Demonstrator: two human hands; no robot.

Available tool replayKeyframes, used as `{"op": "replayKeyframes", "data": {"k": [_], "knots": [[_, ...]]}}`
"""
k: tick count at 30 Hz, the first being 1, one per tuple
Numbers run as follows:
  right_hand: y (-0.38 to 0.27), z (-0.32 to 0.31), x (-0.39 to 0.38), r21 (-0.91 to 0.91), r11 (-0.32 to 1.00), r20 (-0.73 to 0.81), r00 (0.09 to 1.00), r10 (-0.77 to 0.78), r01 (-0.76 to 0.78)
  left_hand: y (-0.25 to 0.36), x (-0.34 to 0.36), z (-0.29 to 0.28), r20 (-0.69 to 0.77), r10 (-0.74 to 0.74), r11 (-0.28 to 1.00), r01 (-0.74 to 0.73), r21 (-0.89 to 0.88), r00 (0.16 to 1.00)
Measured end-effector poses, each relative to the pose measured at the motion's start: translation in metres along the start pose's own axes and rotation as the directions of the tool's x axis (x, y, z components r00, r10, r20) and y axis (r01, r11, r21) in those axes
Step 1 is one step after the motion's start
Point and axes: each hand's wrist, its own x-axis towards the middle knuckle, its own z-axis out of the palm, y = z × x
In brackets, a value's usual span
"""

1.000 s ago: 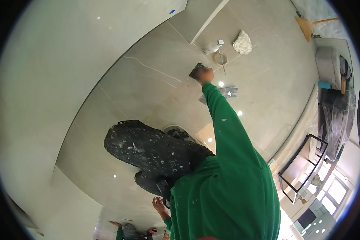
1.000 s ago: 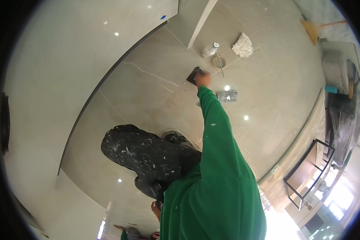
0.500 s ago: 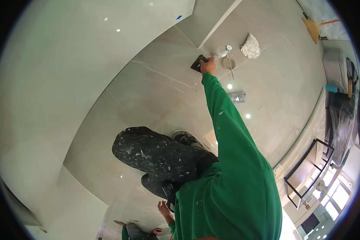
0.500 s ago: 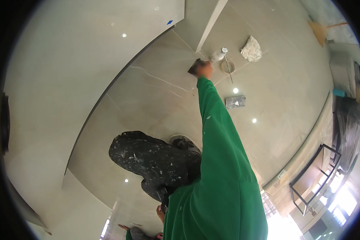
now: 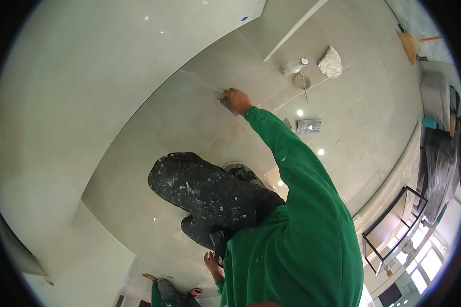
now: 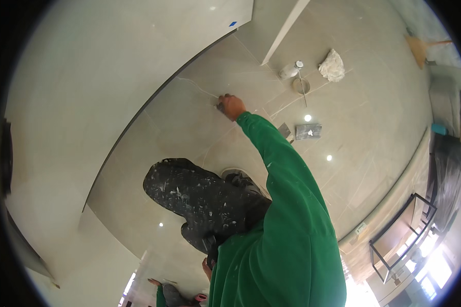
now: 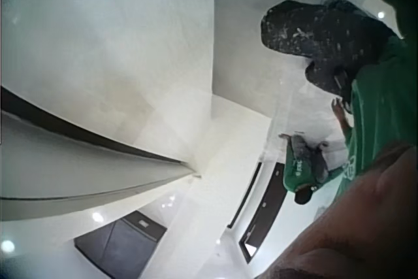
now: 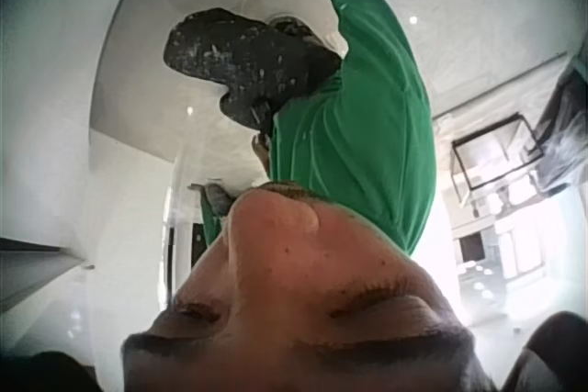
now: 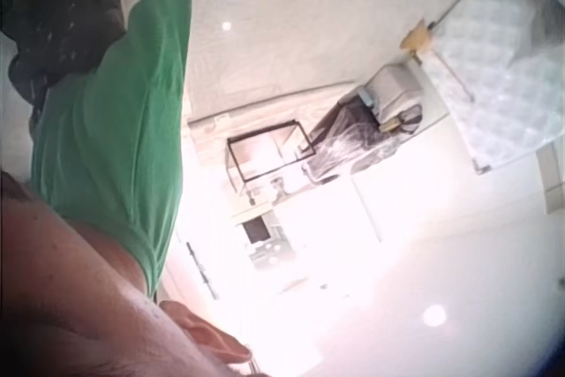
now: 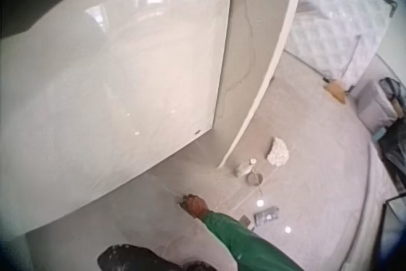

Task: The person applies grout to floor tile seams and counter edges using a putty knife and their fingers. They smooth the material along the tile gaps and clean the excess away while kneeling on the floor.

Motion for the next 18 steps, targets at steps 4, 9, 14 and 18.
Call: {"op": "replayKeyframes", "data": {"k": [4,9,14,18], "knots": [[0.041,-0.039,0.023,-0.159,0.969,-0.181,0.971,0.160,-0.189,0.028,-0.001,0.007,-0.184,-0.158,0.978,0.128,-0.166,0.970],[0.051,-0.050,0.035,-0.325,0.928,-0.309,0.948,0.080,-0.184,0.007,-0.010,0.019,-0.114,-0.188,0.967,0.164,-0.197,0.976],[0.012,-0.025,0.018,-0.396,0.918,-0.117,0.991,-0.061,0.009,-0.038,-0.019,0.031,-0.199,-0.176,0.973,0.139,-0.186,0.964],[0.015,-0.028,0.022,-0.450,0.875,-0.021,0.977,-0.212,0.180,-0.018,-0.032,0.036,-0.206,0.002,0.993,-0.027,-0.118,0.979]]}}
